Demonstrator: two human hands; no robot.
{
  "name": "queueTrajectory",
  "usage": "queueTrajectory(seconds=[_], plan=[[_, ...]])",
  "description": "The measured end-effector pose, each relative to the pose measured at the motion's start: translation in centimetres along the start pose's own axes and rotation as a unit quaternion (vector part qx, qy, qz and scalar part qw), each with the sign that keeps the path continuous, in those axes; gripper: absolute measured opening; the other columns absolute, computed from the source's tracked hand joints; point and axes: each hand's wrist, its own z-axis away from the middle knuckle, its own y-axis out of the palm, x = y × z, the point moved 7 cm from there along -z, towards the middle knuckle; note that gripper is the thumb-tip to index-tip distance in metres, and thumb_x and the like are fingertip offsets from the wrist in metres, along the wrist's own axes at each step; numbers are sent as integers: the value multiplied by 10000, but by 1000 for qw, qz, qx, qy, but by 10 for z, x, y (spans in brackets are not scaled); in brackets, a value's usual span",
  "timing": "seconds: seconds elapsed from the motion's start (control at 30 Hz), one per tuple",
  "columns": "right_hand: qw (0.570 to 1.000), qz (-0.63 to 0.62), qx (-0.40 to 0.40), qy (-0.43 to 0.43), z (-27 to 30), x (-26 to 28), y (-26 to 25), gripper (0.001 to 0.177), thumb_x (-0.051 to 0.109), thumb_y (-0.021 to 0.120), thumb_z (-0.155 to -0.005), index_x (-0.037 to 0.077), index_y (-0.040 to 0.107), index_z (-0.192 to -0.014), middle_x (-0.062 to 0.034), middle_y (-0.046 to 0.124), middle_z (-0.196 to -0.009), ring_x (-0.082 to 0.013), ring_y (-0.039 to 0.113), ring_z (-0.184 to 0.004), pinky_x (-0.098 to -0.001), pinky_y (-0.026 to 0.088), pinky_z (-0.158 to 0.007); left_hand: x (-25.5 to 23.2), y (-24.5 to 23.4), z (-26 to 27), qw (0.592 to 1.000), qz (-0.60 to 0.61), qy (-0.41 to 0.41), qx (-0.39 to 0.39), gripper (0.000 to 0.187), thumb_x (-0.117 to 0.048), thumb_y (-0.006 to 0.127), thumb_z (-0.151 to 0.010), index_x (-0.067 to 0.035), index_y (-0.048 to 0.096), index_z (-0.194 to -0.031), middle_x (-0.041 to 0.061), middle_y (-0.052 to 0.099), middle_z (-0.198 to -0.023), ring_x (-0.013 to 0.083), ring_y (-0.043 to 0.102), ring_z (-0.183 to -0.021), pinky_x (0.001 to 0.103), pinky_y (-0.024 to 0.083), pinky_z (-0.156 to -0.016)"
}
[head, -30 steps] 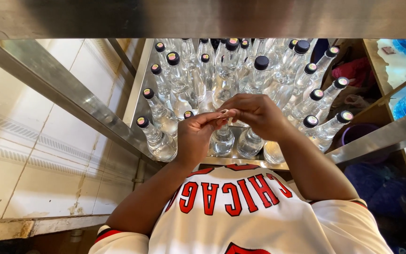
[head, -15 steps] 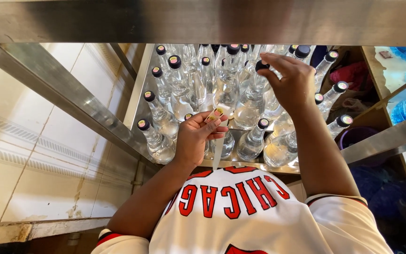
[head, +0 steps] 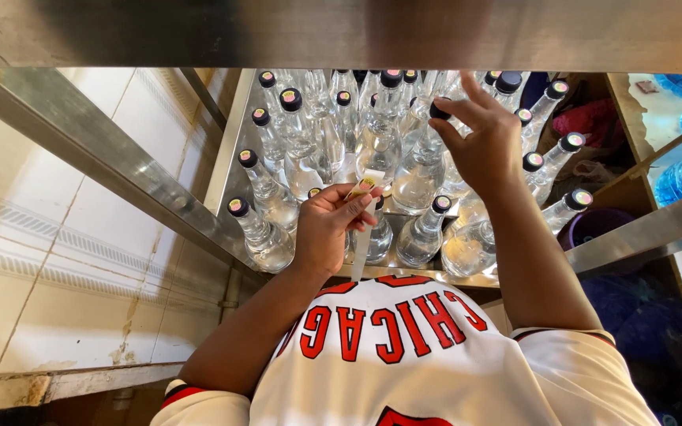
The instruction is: Applying small circular labels to the caps of water bottles arranged in a tray.
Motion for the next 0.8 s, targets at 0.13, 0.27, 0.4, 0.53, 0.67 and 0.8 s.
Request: queueTrajectory(seconds=[0.13, 0.27, 0.4, 0.53, 0.67, 0.8], plan=[[994, -61, -54, 74, 6, -7, 0, 389, 258, 715, -1140, -75, 749, -1338, -325, 661, -1500, -416, 691, -1372, -483, 639, -1092, -4, 1, 3, 1000, 16, 6, -6, 384, -135, 831, -931, 57, 796, -1261, 280, 827, -1273, 269, 825, -849, 319, 690, -754], [987, -66, -145, -25, 53, 32, 14, 149, 191, 837, -1069, 80, 870, -1162, -136, 818, -1148, -341, 793, -1066, -436, 646, -897, 14, -9, -5, 996, -17, 83, -4, 279, -130, 815, -1040, 26, 821, -1271, 214, 829, -1159, 249, 822, -935, 346, 665, -895], [985, -90, -104, -104, 51, 108, 10, 162, 162, 911, -969, 157, 906, -1131, -23, 815, -1070, -215, 773, -937, -329, 656, -844, 2, -7, -1, 989, -85, 123, -9, 203, -132, 831, -1033, -65, 870, -1220, 153, 791, -1097, 147, 740, -909, 295, 632, -839], [979, -197, -15, -45, 43, 105, 17, 268, 273, 956, -915, 143, 885, -1137, -39, 813, -1092, -256, 771, -913, -411, 646, -814, -26, 7, 14, 970, -176, 166, 31, 191, -43, 823, -1015, -21, 868, -1199, 177, 768, -1029, 192, 732, -894, 339, 654, -807], [978, -200, 37, -45, 42, 117, 13, 136, 159, 903, -952, 149, 895, -1087, -48, 832, -1016, -277, 792, -884, -414, 628, -788, -26, 6, 21, 941, -266, 207, 23, 146, -29, 837, -993, -41, 894, -1126, 163, 782, -936, 239, 779, -778, 347, 678, -750], [965, -240, 93, -58, 27, 125, 9, 76, 87, 838, -1001, 77, 882, -1062, -124, 833, -982, -357, 791, -856, -467, 618, -750, -39, 2, 30, 921, -310, 235, 5, 141, -34, 851, -983, -44, 896, -1116, 151, 776, -910, 214, 775, -759, 308, 665, -709]])
